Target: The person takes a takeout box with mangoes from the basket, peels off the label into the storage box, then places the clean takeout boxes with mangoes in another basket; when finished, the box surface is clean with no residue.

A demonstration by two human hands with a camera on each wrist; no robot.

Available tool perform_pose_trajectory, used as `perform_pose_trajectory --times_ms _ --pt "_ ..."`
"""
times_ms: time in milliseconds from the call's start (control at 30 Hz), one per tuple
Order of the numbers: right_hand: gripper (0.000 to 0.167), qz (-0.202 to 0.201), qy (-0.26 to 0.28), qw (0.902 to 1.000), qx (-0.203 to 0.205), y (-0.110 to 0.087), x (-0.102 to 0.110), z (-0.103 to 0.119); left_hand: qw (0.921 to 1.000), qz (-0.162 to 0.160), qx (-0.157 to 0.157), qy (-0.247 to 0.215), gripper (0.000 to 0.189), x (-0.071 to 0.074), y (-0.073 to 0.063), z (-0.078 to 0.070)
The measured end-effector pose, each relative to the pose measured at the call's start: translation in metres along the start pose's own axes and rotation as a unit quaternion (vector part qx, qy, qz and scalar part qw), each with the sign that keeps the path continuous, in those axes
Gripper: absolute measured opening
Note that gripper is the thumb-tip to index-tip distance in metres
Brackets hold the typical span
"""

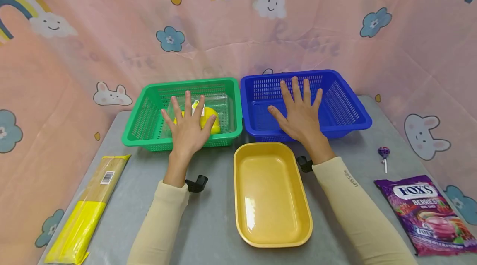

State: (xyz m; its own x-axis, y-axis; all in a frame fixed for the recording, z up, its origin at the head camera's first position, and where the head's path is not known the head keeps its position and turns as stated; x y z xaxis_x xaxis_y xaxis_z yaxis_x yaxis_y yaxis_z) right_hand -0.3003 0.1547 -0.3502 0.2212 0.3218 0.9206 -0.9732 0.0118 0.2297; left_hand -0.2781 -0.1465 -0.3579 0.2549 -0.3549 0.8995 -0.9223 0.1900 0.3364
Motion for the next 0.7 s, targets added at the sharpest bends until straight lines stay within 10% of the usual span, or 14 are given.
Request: perform_pose_trajectory --times_ms 267,700 --pt "0.079 0.064 0.101 0.9919 0.044 0.002 0.002 0.015 0.9990 -0.013 0.010 -0.042 0.067 0.009 -0.003 0.013" --pt "0.059 0.215 0.140 0.9509 0.173 0.008 -0.021 0.085 0.9953 -0.067 0.020 -0.068 0.049 0.024 -0.023 0.058"
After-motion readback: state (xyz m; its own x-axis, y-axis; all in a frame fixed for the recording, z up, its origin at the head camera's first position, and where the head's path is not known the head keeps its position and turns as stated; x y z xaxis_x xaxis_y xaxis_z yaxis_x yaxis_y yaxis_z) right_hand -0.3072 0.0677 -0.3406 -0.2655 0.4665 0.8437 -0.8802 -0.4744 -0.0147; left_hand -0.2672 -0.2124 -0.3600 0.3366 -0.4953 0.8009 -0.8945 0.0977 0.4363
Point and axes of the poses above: each hand's wrist, its own y-axis towards the middle knuckle, its own x-axis out of the back of the hand, z = x × y, the point moved 6 cm from there along y, towards the middle knuckle, and after that the axes turned 10 degrees about -x, right-handed, at the moved point
